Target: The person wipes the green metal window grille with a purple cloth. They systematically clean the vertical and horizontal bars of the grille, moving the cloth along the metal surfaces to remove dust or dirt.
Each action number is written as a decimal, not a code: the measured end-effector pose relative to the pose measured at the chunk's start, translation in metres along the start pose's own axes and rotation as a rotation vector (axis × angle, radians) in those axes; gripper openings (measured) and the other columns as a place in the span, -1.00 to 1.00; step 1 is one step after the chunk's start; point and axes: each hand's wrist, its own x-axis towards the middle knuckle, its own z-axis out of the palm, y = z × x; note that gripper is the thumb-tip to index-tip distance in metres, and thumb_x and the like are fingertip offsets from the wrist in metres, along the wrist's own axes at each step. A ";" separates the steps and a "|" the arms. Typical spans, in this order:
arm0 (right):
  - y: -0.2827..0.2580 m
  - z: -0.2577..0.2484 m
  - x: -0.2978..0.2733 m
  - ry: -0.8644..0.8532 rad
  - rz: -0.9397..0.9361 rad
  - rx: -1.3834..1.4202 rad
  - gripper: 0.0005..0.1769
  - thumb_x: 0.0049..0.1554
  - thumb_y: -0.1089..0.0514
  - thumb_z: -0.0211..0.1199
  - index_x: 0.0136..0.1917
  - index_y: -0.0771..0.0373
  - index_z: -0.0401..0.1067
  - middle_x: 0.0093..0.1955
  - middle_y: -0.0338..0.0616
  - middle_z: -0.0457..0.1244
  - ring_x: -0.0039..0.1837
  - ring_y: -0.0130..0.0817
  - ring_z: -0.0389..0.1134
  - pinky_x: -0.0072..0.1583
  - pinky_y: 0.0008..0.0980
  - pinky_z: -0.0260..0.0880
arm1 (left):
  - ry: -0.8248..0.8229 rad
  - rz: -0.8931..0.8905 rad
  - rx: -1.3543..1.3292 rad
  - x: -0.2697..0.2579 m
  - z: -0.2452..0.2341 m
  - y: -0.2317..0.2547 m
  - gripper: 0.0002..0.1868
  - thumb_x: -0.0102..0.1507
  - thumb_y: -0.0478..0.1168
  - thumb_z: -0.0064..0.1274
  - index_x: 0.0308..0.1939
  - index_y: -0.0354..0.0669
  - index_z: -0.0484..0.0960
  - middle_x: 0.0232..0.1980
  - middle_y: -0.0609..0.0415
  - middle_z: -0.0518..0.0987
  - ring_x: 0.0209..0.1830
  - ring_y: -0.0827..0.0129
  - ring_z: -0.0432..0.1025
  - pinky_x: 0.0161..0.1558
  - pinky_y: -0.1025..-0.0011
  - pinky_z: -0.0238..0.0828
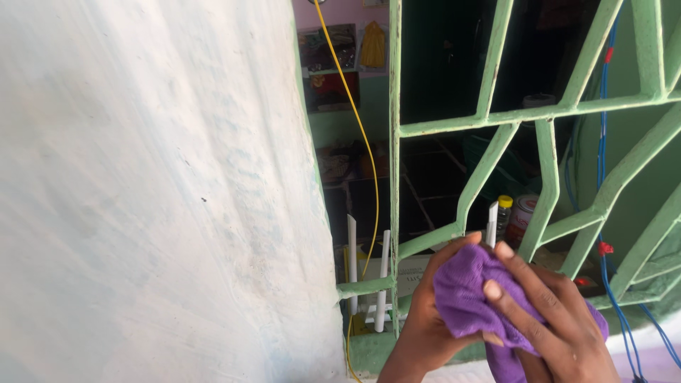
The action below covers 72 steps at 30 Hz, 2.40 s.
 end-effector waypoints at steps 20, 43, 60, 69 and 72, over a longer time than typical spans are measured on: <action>-0.023 0.014 0.004 -0.011 0.109 -0.007 -0.13 -0.07 0.02 0.34 0.50 0.03 0.21 0.51 -0.09 0.15 0.42 -0.07 0.28 0.38 0.02 0.30 | 0.190 0.114 0.262 -0.011 0.013 0.024 -0.05 0.06 -0.03 0.53 0.35 -0.31 0.30 0.26 -0.09 0.48 0.32 0.25 0.51 0.41 0.24 0.56; 0.031 0.026 -0.018 -0.350 0.111 0.469 0.44 -0.14 -0.29 0.60 0.70 -0.12 -0.30 0.75 0.34 -0.34 0.62 0.35 -0.04 0.38 0.07 0.26 | 0.295 0.372 0.131 0.009 0.022 -0.001 -0.35 0.24 -0.27 0.27 0.33 -0.34 0.31 0.32 -0.29 0.52 0.42 0.03 0.40 0.57 0.04 0.21; -0.023 0.043 -0.023 -0.442 0.807 0.394 0.40 -0.24 -0.58 0.40 0.69 -0.10 -0.07 0.48 0.15 0.09 0.44 0.08 0.26 0.37 0.09 0.34 | 0.218 0.557 0.136 -0.019 0.009 0.020 -0.25 0.17 -0.19 0.54 0.26 -0.03 0.33 0.20 -0.16 0.48 0.49 -0.04 0.30 0.64 -0.13 0.12; -0.046 0.029 0.000 0.354 0.118 -0.070 -0.04 -0.27 0.02 0.57 0.39 -0.13 0.30 0.40 0.36 0.19 0.37 0.22 0.31 0.31 -0.11 0.37 | 0.219 0.427 0.142 -0.023 0.023 0.062 -0.42 0.38 0.19 0.02 0.33 -0.05 0.40 0.54 -0.18 0.21 0.69 -0.09 -0.04 0.65 -0.10 -0.04; -0.029 -0.002 0.042 0.592 0.134 -0.140 -0.07 -0.18 0.21 0.51 0.45 0.05 0.26 0.49 0.27 0.11 0.51 0.28 0.25 0.42 0.01 0.38 | 0.209 0.594 0.821 -0.039 0.025 0.074 -0.38 0.43 0.07 -0.10 0.54 -0.04 0.33 0.68 -0.16 0.09 0.80 -0.15 -0.20 0.70 -0.13 -0.15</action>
